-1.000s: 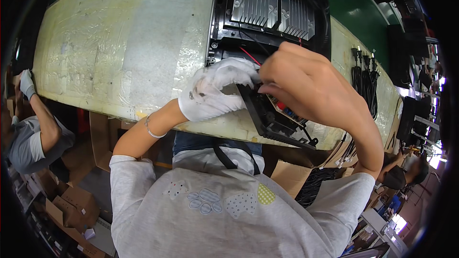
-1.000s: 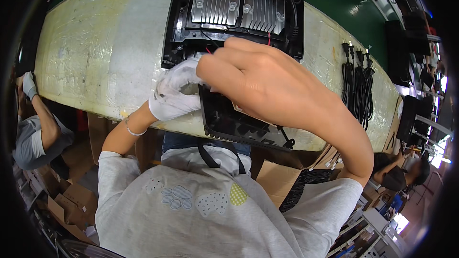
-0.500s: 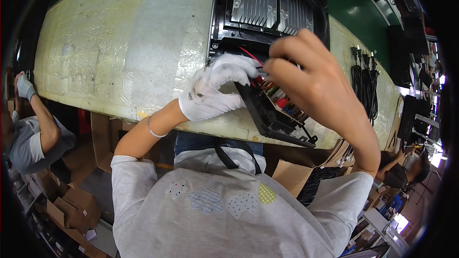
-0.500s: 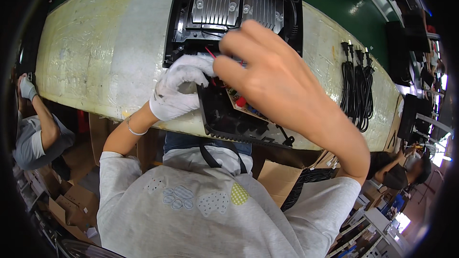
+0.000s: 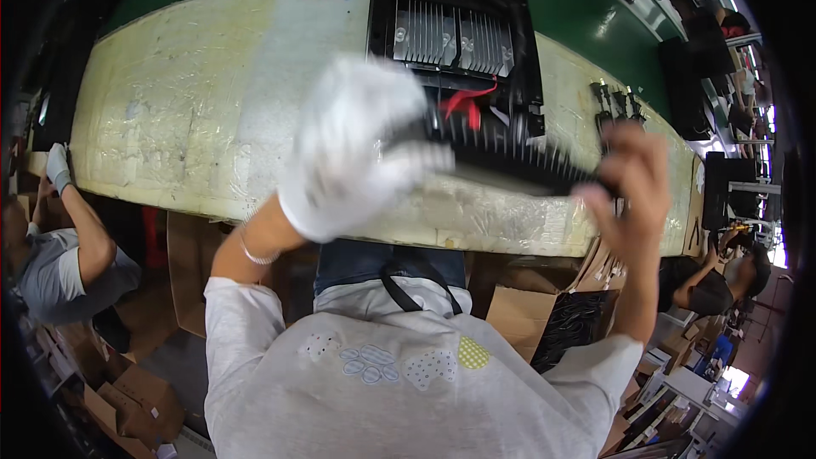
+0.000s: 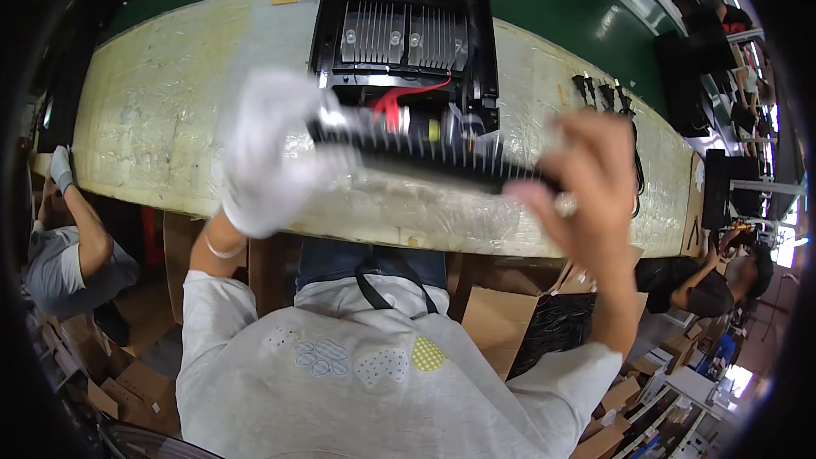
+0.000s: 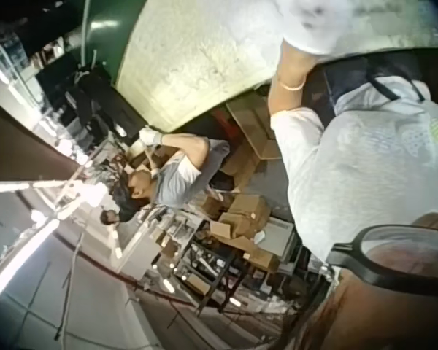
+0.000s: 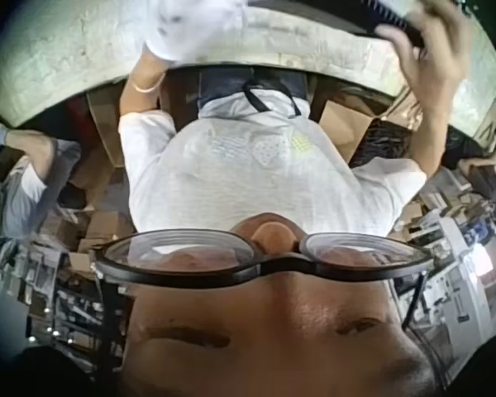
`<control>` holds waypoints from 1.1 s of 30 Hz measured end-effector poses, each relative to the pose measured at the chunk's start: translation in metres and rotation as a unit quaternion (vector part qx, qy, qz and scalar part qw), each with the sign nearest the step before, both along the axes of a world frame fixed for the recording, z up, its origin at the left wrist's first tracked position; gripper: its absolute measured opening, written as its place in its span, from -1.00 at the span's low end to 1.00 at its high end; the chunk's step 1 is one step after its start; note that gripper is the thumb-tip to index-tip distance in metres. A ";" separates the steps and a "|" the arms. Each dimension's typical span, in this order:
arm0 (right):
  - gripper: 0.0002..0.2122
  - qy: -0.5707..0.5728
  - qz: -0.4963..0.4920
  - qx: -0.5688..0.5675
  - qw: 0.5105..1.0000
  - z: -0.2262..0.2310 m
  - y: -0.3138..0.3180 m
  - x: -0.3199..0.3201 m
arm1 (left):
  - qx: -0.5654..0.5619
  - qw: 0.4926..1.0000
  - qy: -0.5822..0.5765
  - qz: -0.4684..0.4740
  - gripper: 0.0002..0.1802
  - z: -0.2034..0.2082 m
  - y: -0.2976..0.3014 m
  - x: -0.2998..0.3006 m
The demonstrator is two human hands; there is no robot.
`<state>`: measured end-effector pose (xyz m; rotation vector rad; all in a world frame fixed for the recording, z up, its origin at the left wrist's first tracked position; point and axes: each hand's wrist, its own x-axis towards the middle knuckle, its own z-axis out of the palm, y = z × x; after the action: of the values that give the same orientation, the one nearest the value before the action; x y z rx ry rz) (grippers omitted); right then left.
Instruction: Assembling electronic components into plastic housings on an industrial assembly line.
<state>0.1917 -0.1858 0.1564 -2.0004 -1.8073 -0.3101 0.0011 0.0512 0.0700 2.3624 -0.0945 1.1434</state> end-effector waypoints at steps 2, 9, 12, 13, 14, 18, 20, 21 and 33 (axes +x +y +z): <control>-0.75 0.018 0.015 0.051 0.998 0.030 0.054 0.018 | -0.052 0.990 0.068 0.115 -0.51 0.032 0.030 0.016; -0.60 0.066 -0.025 -0.184 0.980 -0.033 0.168 0.134 | -0.205 0.949 0.224 0.091 0.09 0.027 0.046 0.046; -0.68 0.204 -0.066 0.004 0.977 -0.048 0.152 0.116 | -0.164 0.927 0.327 0.079 0.08 0.039 0.033 0.027; -0.71 0.133 -0.092 0.075 0.984 -0.052 0.138 0.115 | -0.150 0.928 0.331 0.083 0.06 0.037 0.033 0.028; -0.73 0.060 -0.119 0.145 0.980 -0.058 0.121 0.114 | -0.142 0.932 0.324 0.076 0.05 0.032 0.035 0.031; -0.06 0.200 0.003 -0.288 0.937 -0.084 0.033 0.093 | -0.180 0.908 0.366 0.094 0.00 0.038 0.036 0.042; -0.20 0.286 0.105 -0.239 0.922 -0.104 0.012 0.078 | -0.183 0.907 0.373 0.074 -0.04 0.040 0.034 0.068; -0.20 0.284 0.108 -0.238 0.922 -0.104 0.020 0.082 | -0.145 0.919 0.353 0.098 -0.05 0.034 0.036 0.080; -0.63 0.144 -0.212 -0.059 0.965 -0.149 0.135 0.251 | -0.133 0.938 0.284 0.146 -0.31 0.019 0.145 0.306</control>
<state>0.4423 -0.0507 0.0069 -2.3664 -1.2399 -0.0295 0.3074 0.1964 0.0889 2.4033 0.5910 0.5026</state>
